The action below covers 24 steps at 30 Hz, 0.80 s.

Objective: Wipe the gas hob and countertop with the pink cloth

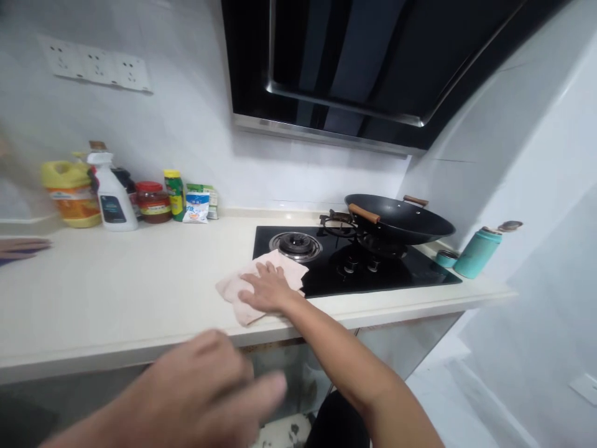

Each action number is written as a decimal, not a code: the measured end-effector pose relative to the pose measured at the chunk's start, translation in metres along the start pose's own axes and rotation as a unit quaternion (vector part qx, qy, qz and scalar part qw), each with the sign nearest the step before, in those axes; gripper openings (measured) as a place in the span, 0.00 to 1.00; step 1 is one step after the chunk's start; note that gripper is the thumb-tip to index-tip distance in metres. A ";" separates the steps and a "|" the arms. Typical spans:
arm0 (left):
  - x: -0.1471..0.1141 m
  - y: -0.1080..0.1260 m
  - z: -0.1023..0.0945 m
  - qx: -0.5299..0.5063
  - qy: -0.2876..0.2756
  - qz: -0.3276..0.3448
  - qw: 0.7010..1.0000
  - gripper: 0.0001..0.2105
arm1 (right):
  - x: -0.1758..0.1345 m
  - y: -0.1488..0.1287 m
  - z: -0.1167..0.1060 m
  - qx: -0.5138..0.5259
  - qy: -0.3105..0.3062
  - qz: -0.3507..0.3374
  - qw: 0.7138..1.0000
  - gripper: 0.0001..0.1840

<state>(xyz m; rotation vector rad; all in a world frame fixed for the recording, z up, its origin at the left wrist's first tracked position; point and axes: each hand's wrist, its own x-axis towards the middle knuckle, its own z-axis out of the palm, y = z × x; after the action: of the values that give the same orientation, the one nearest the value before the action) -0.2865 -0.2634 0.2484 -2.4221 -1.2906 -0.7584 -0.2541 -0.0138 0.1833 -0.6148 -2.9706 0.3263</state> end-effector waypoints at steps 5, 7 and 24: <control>-0.018 -0.103 0.019 0.110 -0.065 -0.181 0.975 0.17 | -0.038 0.023 -0.002 0.022 0.029 -0.038 0.999 0.31; -0.042 -0.135 0.022 0.106 -0.077 -0.278 0.952 0.19 | -0.042 0.042 -0.005 0.031 0.042 -0.014 0.999 0.31; -0.005 -0.185 0.051 -0.017 -0.079 -0.357 0.931 0.17 | -0.025 0.087 -0.013 0.012 0.140 0.213 0.967 0.24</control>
<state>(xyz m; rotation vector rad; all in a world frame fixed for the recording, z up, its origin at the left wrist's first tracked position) -0.4264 -0.1393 0.2057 -2.0400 -2.2878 -0.7546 -0.1960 0.0565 0.1750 -1.1907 -2.5433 0.2759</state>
